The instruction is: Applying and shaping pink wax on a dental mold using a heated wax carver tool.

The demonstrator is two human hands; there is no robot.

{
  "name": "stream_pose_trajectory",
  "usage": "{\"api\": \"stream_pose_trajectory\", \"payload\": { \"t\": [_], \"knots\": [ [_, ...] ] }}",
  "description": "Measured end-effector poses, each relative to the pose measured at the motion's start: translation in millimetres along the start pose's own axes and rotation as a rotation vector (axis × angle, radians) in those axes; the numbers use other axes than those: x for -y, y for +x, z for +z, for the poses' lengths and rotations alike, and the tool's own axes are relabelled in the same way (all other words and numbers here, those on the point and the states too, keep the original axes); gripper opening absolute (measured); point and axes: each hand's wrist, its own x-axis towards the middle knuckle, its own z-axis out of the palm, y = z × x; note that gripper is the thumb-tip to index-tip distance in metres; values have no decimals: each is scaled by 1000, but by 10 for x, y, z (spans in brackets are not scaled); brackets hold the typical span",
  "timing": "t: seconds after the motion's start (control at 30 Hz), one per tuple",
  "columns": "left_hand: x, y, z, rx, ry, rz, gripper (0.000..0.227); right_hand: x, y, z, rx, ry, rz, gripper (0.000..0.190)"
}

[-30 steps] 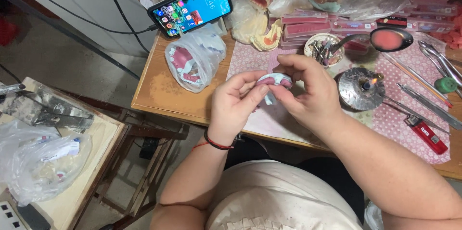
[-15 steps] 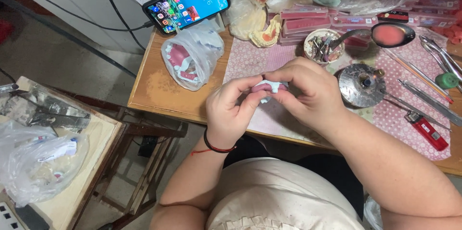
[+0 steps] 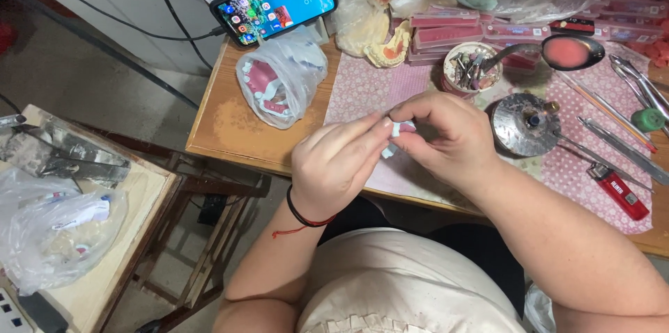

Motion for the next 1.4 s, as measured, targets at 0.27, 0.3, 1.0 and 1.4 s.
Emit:
{"api": "stream_pose_trajectory", "payload": {
  "t": [0.27, 0.3, 1.0, 1.4],
  "knots": [
    [2, -62, -66, 67, 5, -119, 23, 58, 41, -31, 9, 65, -42, 18],
    [7, -46, -88, 67, 6, -120, 23, 63, 48, -29, 10, 66, -41, 18],
    [56, 19, -145, 92, -276, -236, 27, 149, 79, -43, 111, 58, -10, 21],
    [109, -94, -125, 62, -253, -161, 40, 46, 63, 30, 37, 483, 460, 37]
  ]
}}
